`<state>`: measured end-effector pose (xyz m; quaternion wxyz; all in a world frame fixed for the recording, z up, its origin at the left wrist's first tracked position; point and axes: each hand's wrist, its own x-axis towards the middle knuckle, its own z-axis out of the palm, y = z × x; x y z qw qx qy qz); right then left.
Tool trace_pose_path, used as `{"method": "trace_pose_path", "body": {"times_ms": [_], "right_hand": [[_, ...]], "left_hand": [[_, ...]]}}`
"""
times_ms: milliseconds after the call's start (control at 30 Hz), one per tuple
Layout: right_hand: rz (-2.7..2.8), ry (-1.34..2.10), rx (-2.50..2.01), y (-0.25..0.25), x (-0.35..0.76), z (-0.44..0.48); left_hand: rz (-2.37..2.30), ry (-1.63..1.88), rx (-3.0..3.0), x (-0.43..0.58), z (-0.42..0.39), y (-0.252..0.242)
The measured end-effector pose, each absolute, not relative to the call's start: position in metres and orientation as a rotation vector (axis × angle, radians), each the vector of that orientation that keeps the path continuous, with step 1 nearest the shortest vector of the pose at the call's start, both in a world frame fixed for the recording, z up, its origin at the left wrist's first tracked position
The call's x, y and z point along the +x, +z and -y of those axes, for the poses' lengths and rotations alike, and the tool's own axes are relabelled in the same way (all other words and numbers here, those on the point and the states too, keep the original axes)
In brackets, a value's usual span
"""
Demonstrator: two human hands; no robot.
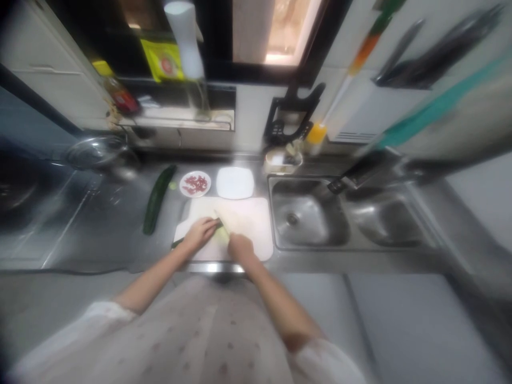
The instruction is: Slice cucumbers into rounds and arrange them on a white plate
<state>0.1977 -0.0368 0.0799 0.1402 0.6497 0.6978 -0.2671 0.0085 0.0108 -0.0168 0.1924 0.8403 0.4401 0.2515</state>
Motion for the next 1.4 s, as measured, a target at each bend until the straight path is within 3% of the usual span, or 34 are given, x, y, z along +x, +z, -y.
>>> {"method": "trace_pose_path", "body": {"times_ms": [1400], "right_hand": [[-2.129, -0.709, 1.916, 0.064, 0.183, 0.022]], "left_hand": [[-1.231, 0.684, 2.353, 0.008, -0.011, -0.013]]}}
